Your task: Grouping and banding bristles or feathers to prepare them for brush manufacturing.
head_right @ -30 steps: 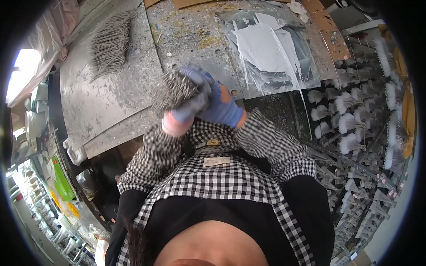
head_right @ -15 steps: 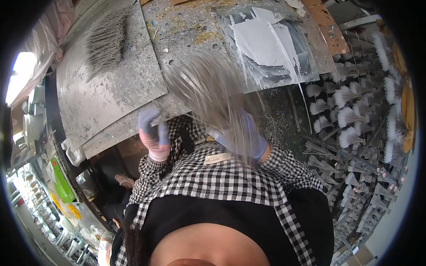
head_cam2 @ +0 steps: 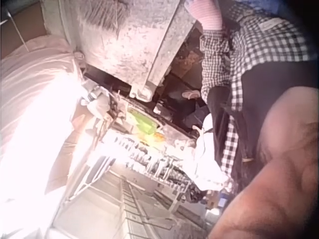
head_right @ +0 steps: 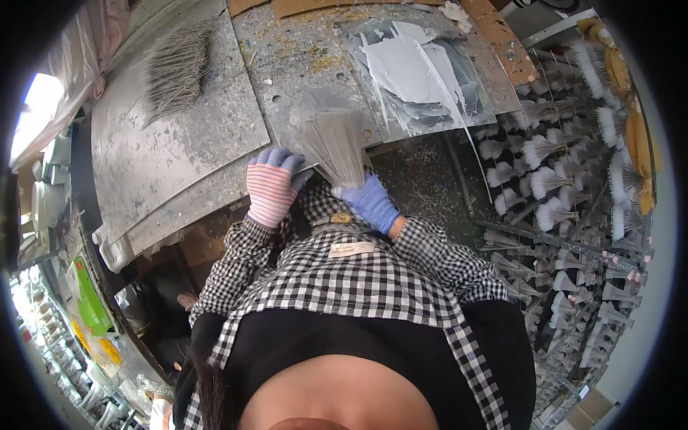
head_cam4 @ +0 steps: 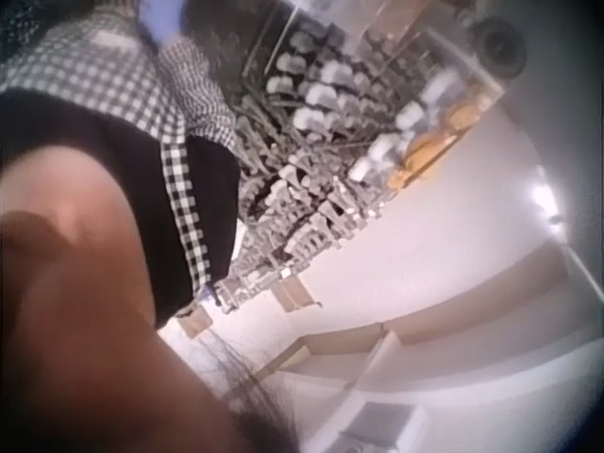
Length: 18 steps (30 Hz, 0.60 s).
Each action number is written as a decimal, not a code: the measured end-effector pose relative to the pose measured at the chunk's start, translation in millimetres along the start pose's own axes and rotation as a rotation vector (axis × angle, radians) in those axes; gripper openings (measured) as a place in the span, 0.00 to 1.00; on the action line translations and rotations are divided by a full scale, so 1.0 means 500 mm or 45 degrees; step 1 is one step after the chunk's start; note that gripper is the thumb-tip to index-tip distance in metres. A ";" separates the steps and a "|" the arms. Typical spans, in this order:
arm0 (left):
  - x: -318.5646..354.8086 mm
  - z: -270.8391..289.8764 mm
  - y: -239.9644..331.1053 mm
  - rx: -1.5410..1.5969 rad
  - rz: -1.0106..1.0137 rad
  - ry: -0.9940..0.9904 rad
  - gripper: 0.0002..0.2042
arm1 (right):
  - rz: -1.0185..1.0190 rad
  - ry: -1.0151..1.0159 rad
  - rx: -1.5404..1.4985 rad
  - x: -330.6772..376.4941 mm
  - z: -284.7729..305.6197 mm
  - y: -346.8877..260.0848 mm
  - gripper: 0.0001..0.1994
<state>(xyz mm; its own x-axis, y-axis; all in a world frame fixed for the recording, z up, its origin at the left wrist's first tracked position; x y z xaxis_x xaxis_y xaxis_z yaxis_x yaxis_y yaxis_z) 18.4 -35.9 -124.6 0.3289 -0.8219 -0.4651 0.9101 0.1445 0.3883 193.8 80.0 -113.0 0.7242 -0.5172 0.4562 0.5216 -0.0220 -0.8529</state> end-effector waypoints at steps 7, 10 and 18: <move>0.000 0.008 -0.011 0.004 -0.080 -0.049 0.15 | 0.627 0.244 0.261 -0.012 0.004 0.020 0.22; 0.006 0.012 -0.009 -0.006 -0.067 -0.071 0.15 | 0.734 0.371 -0.048 -0.012 0.005 0.012 0.19; 0.005 0.013 -0.002 0.075 0.244 0.078 0.17 | 0.642 0.233 0.580 0.010 0.030 0.001 0.23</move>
<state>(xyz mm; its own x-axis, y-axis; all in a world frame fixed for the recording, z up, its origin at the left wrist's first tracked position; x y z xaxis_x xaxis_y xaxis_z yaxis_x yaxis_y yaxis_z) 17.0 -41.8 -121.0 0.5108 -0.7473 -0.4251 0.8138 0.2608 0.5193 204.3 90.2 -107.3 0.8608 -0.5063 -0.0512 0.3080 0.5984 -0.7396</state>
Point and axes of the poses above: each hand's wrist, its own x-axis away from the middle knuckle, its own z-axis out of the back of the hand, y = z × x, the point moved 3 cm from there along -x, towards the middle knuckle, and after that the axes turned 6 degrees about x, right-handed, at the moved point
